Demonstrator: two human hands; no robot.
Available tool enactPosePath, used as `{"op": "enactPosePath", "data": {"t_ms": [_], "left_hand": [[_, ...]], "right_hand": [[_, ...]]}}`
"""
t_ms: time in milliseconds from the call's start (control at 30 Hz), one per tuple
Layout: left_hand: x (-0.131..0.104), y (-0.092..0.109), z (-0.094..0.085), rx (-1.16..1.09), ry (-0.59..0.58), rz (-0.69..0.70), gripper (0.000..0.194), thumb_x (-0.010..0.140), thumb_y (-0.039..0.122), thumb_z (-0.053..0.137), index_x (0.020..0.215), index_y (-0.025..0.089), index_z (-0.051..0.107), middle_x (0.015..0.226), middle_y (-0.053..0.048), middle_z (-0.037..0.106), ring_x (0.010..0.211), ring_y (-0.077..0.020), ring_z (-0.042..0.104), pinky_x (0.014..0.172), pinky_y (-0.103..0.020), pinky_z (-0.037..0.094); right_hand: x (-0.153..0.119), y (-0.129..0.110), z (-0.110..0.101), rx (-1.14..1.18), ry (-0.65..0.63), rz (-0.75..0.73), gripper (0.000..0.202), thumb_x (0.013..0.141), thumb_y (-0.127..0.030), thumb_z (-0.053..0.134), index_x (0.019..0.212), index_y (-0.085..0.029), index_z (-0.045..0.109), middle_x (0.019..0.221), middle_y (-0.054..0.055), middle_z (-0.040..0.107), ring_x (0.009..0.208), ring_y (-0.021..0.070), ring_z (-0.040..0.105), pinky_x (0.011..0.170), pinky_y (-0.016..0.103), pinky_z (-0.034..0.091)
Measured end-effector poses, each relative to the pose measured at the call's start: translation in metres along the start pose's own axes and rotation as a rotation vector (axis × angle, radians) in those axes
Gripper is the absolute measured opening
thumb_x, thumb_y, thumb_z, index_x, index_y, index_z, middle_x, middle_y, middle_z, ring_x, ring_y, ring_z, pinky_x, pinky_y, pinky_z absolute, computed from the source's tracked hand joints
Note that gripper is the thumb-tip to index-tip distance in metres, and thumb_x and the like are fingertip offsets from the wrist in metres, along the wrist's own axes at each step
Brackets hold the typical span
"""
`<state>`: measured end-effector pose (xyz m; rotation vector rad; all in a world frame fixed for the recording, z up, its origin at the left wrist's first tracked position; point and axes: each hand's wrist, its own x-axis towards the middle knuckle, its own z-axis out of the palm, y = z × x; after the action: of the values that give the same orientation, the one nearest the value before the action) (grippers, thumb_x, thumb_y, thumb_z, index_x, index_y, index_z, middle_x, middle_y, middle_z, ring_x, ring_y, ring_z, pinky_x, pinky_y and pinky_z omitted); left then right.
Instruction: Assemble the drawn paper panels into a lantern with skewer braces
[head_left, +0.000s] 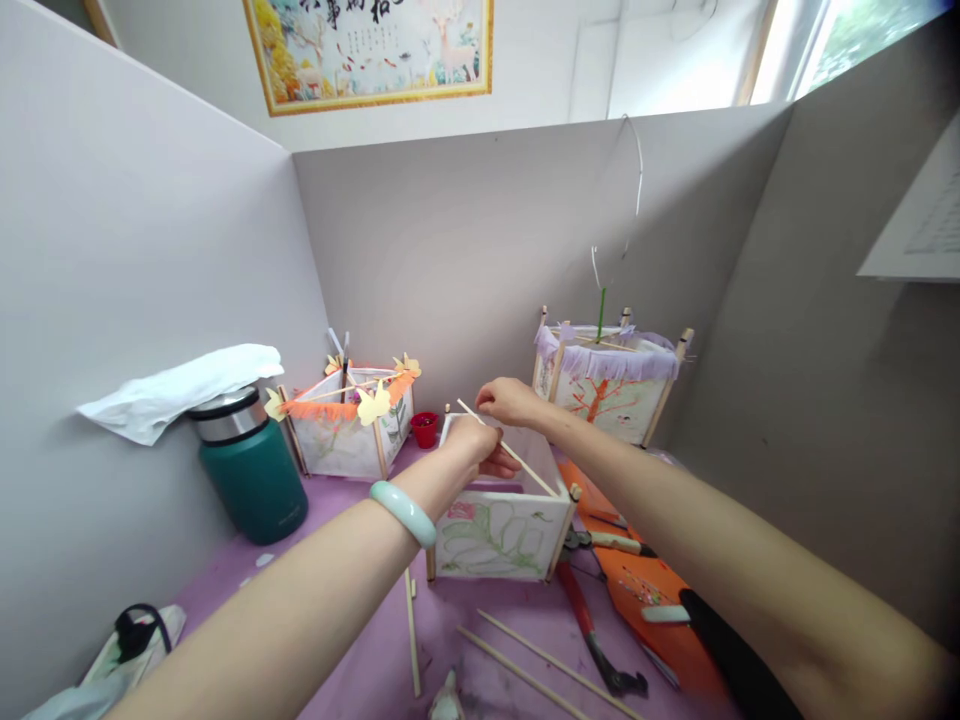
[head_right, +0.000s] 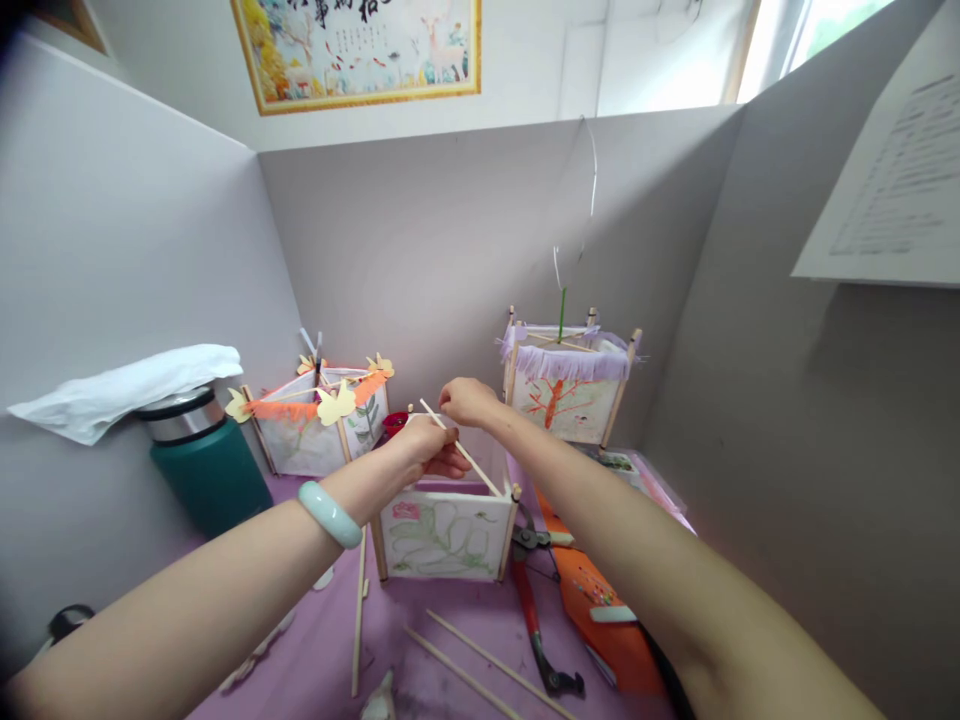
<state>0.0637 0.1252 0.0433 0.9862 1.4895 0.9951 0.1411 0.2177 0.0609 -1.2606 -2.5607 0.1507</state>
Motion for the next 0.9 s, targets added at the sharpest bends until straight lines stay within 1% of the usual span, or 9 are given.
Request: {"op": "enactPosePath", "data": {"t_ms": [133,233,400,500,567,633,733,800,900], "left_hand": [[-0.001,0.000,0.000,-0.012,-0.005,-0.032,0.024,0.089,0.012,0.041,0.104,-0.001,0.053,0.050,-0.007,0.061,0.043,-0.0178,0.063,0.052,-0.032,0.056],[-0.001,0.000,0.000,-0.015,-0.007,-0.049,0.024,0.088,0.012,0.041,0.104,-0.001,0.054,0.051,-0.008,0.062,0.042,-0.0180,0.062,0.051,-0.032,0.055],[-0.002,-0.001,-0.001,-0.006,-0.018,-0.079,0.028,0.088,0.009,0.038,0.107,-0.004,0.053,0.045,-0.006,0.059,0.039,-0.0175,0.060,0.049,-0.030,0.054],[-0.005,0.001,-0.001,0.012,-0.019,-0.069,0.031,0.090,0.011,0.034,0.112,0.000,0.052,0.043,-0.005,0.057,0.038,-0.0171,0.059,0.047,-0.030,0.054],[-0.007,0.001,0.000,0.030,-0.021,-0.054,0.030,0.091,0.014,0.034,0.110,0.004,0.055,0.042,-0.004,0.057,0.038,-0.0170,0.058,0.048,-0.030,0.053],[-0.010,0.002,0.002,0.052,-0.032,-0.043,0.029,0.091,0.016,0.036,0.107,0.007,0.058,0.043,-0.004,0.058,0.040,-0.0175,0.060,0.049,-0.031,0.054],[-0.014,0.004,0.003,0.115,-0.068,-0.046,0.029,0.090,0.016,0.036,0.101,0.008,0.062,0.046,-0.006,0.062,0.047,-0.0190,0.064,0.053,-0.031,0.055],[-0.017,0.010,-0.003,0.193,-0.093,-0.049,0.025,0.088,0.014,0.041,0.093,0.007,0.064,0.049,-0.009,0.064,0.050,-0.0207,0.066,0.053,-0.031,0.055],[-0.017,0.024,-0.028,0.357,-0.074,-0.027,0.012,0.078,0.012,0.056,0.075,0.006,0.066,0.049,-0.012,0.064,0.046,-0.0229,0.064,0.047,-0.031,0.051]], "right_hand": [[0.007,0.001,0.001,0.024,-0.066,-0.047,0.026,0.074,-0.025,0.057,0.094,-0.023,0.073,0.088,0.000,0.072,0.076,0.0128,0.062,0.061,0.017,0.039],[0.010,0.002,0.003,0.047,-0.098,-0.061,0.025,0.072,-0.025,0.059,0.093,-0.024,0.074,0.085,-0.002,0.072,0.075,0.0116,0.062,0.062,0.016,0.040],[0.003,-0.002,-0.002,0.070,-0.056,0.023,0.027,0.074,-0.027,0.055,0.093,-0.019,0.073,0.088,0.003,0.071,0.077,0.0141,0.062,0.060,0.018,0.040],[-0.006,-0.010,-0.006,0.122,-0.146,0.058,0.028,0.077,-0.033,0.051,0.079,-0.016,0.073,0.071,0.004,0.069,0.058,0.0121,0.057,0.050,0.020,0.037],[-0.011,-0.015,-0.007,0.158,-0.236,0.078,0.027,0.076,-0.032,0.052,0.070,-0.015,0.072,0.057,0.003,0.064,0.044,0.0092,0.048,0.043,0.020,0.033],[-0.014,-0.019,-0.006,0.185,-0.282,0.106,0.023,0.073,-0.027,0.053,0.068,-0.014,0.071,0.051,0.001,0.059,0.038,0.0074,0.040,0.040,0.021,0.029],[-0.015,-0.020,-0.005,0.235,-0.296,0.129,0.018,0.070,-0.022,0.054,0.067,-0.014,0.069,0.051,0.000,0.057,0.037,0.0065,0.037,0.038,0.020,0.027],[-0.016,-0.018,-0.006,0.281,-0.299,0.120,0.016,0.070,-0.022,0.054,0.065,-0.014,0.067,0.052,0.000,0.058,0.039,0.0065,0.040,0.038,0.020,0.028],[-0.017,-0.015,-0.008,0.360,-0.305,0.092,0.018,0.072,-0.026,0.054,0.064,-0.015,0.066,0.058,0.000,0.061,0.045,0.0071,0.047,0.038,0.018,0.030]]}}
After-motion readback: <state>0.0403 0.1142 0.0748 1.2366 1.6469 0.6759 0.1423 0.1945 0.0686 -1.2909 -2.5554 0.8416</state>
